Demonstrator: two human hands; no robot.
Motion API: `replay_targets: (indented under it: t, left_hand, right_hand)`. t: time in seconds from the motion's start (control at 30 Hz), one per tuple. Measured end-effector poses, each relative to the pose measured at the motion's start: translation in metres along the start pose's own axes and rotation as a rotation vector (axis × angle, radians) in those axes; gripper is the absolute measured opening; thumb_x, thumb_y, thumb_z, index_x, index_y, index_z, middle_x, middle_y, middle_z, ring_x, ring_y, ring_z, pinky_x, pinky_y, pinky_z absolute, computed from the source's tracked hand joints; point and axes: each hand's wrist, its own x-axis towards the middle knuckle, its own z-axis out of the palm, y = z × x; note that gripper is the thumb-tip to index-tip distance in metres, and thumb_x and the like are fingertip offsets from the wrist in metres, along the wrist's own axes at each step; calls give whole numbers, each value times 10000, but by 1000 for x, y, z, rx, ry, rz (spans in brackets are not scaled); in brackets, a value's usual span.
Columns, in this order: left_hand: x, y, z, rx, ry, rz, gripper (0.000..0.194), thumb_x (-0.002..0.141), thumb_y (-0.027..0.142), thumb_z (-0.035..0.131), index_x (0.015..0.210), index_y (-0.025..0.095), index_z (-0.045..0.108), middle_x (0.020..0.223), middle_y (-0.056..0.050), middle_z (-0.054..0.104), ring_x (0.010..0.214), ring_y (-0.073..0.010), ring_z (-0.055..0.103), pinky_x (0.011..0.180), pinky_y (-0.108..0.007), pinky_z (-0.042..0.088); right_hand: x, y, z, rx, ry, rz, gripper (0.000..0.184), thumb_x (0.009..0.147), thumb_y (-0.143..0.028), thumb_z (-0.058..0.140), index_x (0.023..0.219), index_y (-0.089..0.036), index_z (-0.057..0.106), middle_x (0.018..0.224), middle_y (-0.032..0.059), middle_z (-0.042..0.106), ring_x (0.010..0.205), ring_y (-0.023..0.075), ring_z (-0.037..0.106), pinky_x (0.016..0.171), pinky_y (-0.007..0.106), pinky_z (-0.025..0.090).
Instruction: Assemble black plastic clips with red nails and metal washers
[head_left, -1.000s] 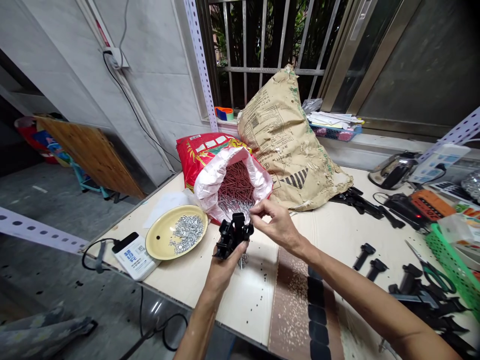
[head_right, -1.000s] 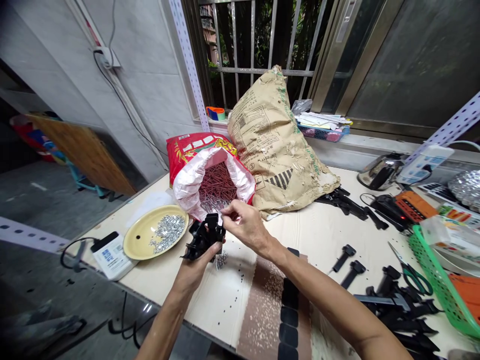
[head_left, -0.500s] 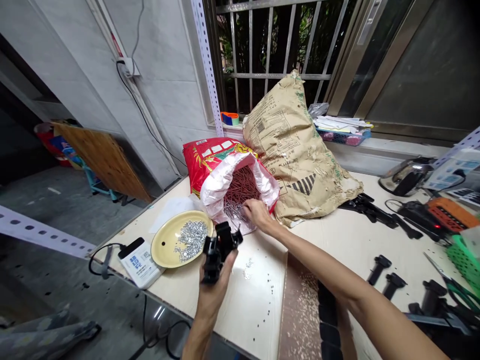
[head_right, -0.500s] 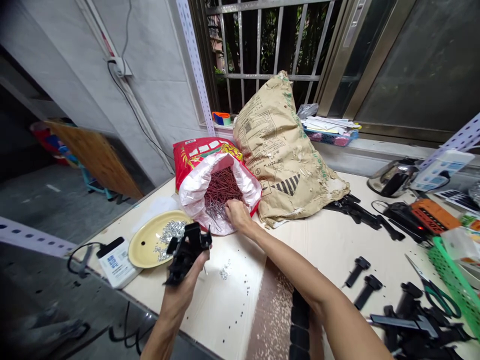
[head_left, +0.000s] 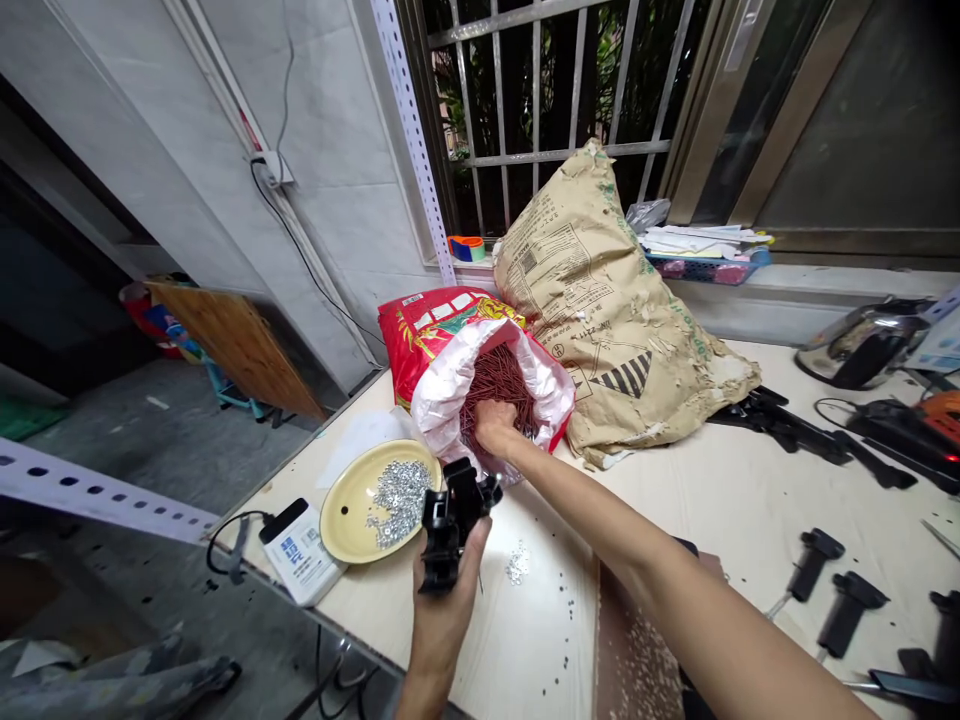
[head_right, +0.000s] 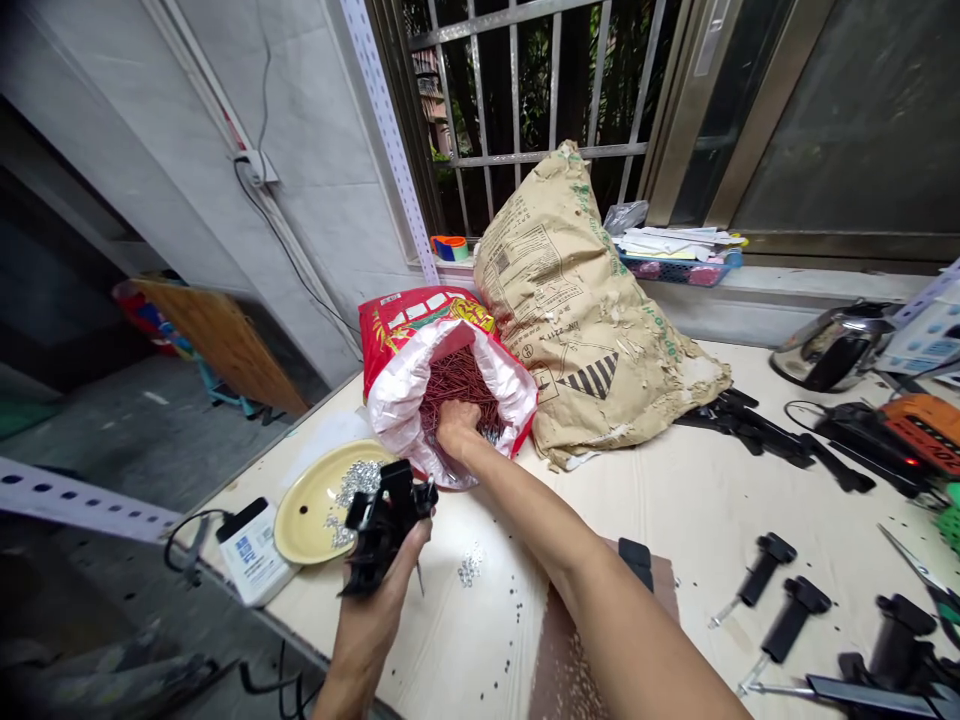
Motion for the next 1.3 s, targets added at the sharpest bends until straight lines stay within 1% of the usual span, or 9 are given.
replay_targets:
  t: [0.17, 0.27, 0.33, 0.47, 0.6, 0.9, 1.03, 1.17, 1.3]
  left_hand:
    - [11, -12, 1, -82, -15, -84, 534, 698, 388, 717, 1175, 182, 592, 1162, -103, 649, 1149, -281, 549, 986, -390, 405]
    - [19, -18, 4, -158, -45, -104, 566, 688, 373, 727, 1203, 192, 576, 1199, -100, 630, 1175, -261, 530, 1014, -386, 378]
    - [22, -17, 8, -157, -68, -85, 569, 668, 358, 743, 1191, 199, 587, 1176, -91, 644, 1172, -262, 532, 1011, -382, 380]
    - [23, -8, 19, -151, -184, -25, 520, 676, 352, 729, 1156, 193, 606, 1118, -78, 675, 1115, -259, 573, 970, -359, 416]
    - [18, 2, 25, -118, -310, -34, 508, 676, 354, 718, 1137, 170, 612, 1083, -91, 688, 1041, -271, 611, 918, -372, 455]
    - [12, 5, 21, -85, -294, -7, 523, 675, 334, 713, 1156, 160, 605, 1043, -101, 695, 1046, -303, 603, 930, -434, 445]
    - [8, 4, 11, -84, -250, 20, 502, 705, 335, 697, 1174, 188, 595, 1133, -89, 664, 1131, -289, 556, 988, -407, 402]
    - [10, -6, -3, -52, -182, 0, 520, 715, 366, 696, 1194, 202, 579, 1167, -91, 645, 1183, -299, 513, 1011, -418, 378]
    - [21, -21, -9, -54, -132, -43, 571, 693, 375, 711, 1211, 185, 562, 1142, -106, 649, 1194, -316, 499, 1009, -449, 374]
  right_hand:
    - [-34, 29, -10, 60, 87, 5, 252, 830, -114, 535, 1065, -49, 598, 987, 209, 650, 928, 278, 630, 746, 358, 483]
    - [-67, 58, -25, 208, 163, -159, 621, 762, -72, 542, 1356, -127, 366, 884, 83, 679, 787, 181, 642, 700, 281, 476]
    - [-90, 72, -38, 455, 248, -357, 714, 765, -81, 520, 1418, -196, 257, 767, -14, 656, 660, 117, 616, 658, 233, 471]
    - [-129, 74, -64, 983, 303, -524, 441, 857, -263, 483, 1286, -228, 387, 716, -38, 628, 554, 96, 586, 561, 217, 472]
    - [-146, 61, -75, 1157, 264, -583, 311, 866, -352, 523, 1130, -216, 434, 701, -20, 639, 640, 120, 625, 587, 218, 483]
    - [-159, 54, -60, 829, 242, -684, 188, 895, -302, 504, 1042, -207, 575, 847, 9, 667, 799, 137, 630, 725, 259, 484]
    - [-140, 59, -61, 840, 304, -707, 253, 915, -360, 472, 1039, -207, 631, 1044, 40, 655, 971, 150, 591, 843, 280, 454]
    - [-99, 64, -53, 901, 414, -539, 261, 864, -373, 535, 930, -156, 665, 875, 41, 671, 802, 140, 601, 723, 253, 465]
    - [-83, 53, -38, 968, 291, -508, 284, 832, -393, 564, 858, -135, 678, 742, 22, 656, 690, 128, 585, 618, 228, 451]
